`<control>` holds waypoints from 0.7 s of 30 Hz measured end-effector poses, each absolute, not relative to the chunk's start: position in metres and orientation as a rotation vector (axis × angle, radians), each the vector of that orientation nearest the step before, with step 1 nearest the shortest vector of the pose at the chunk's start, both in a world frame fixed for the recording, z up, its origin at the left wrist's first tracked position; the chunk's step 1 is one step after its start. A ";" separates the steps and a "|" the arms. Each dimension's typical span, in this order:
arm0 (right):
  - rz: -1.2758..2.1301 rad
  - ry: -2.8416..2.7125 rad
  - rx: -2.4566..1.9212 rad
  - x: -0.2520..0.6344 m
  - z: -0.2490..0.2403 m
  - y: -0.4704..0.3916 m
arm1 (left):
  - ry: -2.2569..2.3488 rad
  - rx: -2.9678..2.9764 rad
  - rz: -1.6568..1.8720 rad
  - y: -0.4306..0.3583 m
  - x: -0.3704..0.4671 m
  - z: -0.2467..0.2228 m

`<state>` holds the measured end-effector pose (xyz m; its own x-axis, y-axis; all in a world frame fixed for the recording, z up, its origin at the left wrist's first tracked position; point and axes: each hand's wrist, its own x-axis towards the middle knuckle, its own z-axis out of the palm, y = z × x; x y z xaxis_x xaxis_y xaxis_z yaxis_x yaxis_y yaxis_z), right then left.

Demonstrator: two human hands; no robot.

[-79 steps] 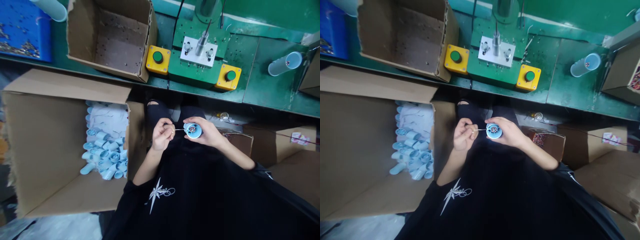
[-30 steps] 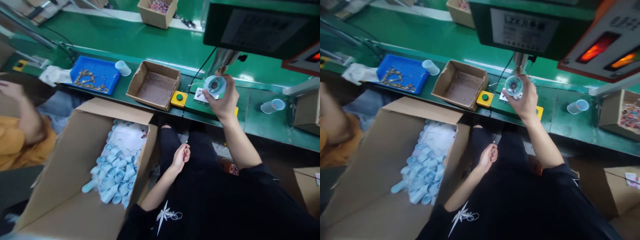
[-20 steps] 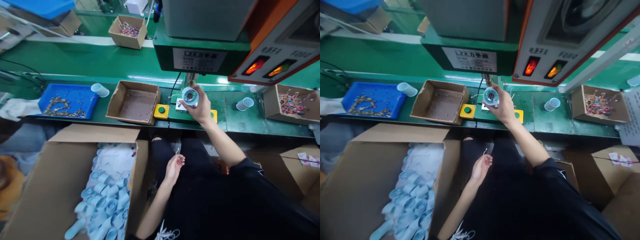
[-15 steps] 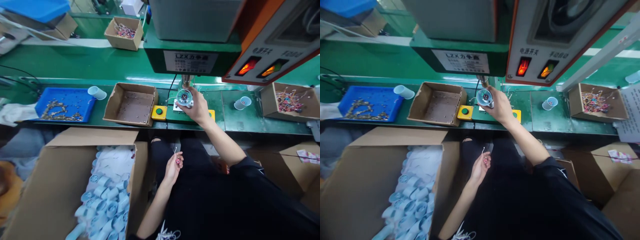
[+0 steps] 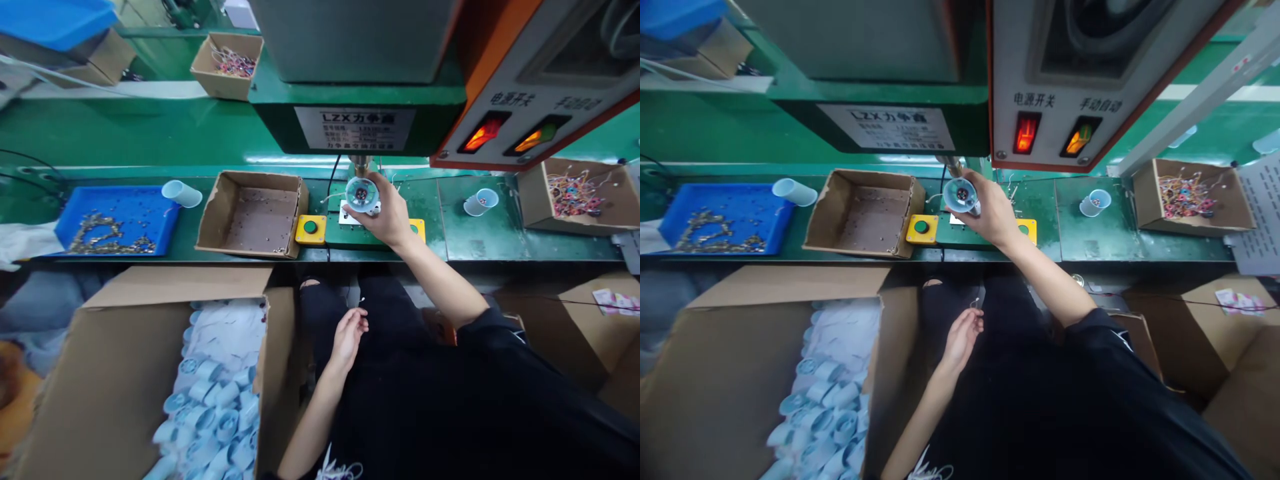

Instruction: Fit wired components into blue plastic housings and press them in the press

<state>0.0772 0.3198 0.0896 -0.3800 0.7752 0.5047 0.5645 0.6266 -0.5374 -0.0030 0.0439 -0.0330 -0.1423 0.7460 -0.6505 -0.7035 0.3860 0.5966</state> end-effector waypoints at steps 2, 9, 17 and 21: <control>0.340 -2.111 -1.091 0.077 0.095 0.319 | 1.176 0.077 1.237 0.044 -0.003 -0.034; 0.358 -2.146 -1.243 0.078 0.095 0.314 | 1.208 0.104 1.227 0.050 -0.002 -0.034; 0.382 -2.297 -0.911 0.111 0.087 0.244 | 1.277 0.305 1.260 0.045 -0.015 -0.022; 0.828 -2.712 -0.574 0.130 0.050 0.175 | 1.352 0.358 1.293 0.037 -0.021 -0.015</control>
<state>0.1304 0.1751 0.0496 -0.8919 0.4363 0.1187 0.2956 0.7614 -0.5769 -0.0210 0.0365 -0.0149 -0.2812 0.8186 -0.5009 -0.4641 0.3409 0.8176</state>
